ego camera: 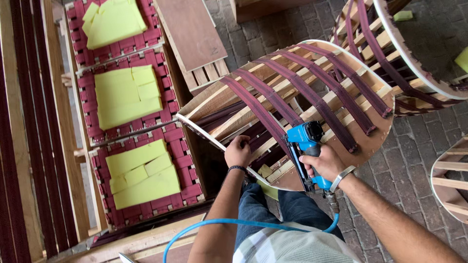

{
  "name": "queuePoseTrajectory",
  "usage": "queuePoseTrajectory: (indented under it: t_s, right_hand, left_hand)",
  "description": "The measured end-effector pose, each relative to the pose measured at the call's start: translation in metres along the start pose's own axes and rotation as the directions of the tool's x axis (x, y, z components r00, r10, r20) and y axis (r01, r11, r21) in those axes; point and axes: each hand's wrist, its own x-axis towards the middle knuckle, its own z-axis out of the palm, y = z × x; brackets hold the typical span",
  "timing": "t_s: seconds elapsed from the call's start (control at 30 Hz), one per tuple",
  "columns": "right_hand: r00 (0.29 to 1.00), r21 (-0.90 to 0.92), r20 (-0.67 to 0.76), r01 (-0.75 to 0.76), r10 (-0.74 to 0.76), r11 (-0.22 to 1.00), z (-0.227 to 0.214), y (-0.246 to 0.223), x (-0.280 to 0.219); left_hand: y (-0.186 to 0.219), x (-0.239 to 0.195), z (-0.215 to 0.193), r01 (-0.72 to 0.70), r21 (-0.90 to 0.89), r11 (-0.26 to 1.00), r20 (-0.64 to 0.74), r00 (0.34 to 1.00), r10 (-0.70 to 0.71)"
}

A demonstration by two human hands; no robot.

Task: The person attaches maroon fabric straps to a wooden chair frame using a pneumatic staple gun. They repeatedly position straps across the frame, staple them in place, and trim excess material with scissors. The person also reloads the staple gun from a nearby container during the process.

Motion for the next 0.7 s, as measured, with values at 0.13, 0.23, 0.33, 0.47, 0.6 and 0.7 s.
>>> queuePoseTrajectory:
  t_s: [0.13, 0.23, 0.33, 0.47, 0.6, 0.7]
  right_hand:
    - [0.998, -0.176, -0.062, -0.035, 0.024, 0.984, 0.006, -0.008, 0.005]
    - [0.995, -0.316, -0.103, -0.032, 0.000, 0.948, 0.002, -0.015, 0.008]
    - [0.993, -0.359, -0.114, -0.047, 0.007, 0.932, 0.002, -0.017, 0.010]
    - [0.992, -0.407, -0.126, -0.048, -0.004, 0.912, 0.006, -0.019, 0.010]
    - [0.997, -0.431, -0.077, -0.028, -0.006, 0.902, 0.016, -0.019, 0.008]
    - [0.997, -0.538, -0.067, -0.012, -0.028, 0.843, 0.025, -0.020, 0.007]
  left_hand:
    - [0.006, -0.016, -0.003, -0.159, 0.144, 0.977, -0.031, 0.986, 0.165]
    - [0.011, -0.021, 0.005, -0.234, 0.238, 0.943, -0.073, 0.963, 0.258]
    - [0.008, -0.023, 0.009, -0.231, 0.254, 0.939, -0.068, 0.964, 0.255]
    - [0.004, -0.021, 0.010, -0.275, 0.236, 0.932, -0.095, 0.948, 0.304]
    - [0.002, -0.023, 0.013, -0.276, 0.229, 0.934, -0.101, 0.947, 0.304]
    - [0.003, -0.021, 0.014, -0.290, 0.221, 0.931, -0.110, 0.941, 0.320]
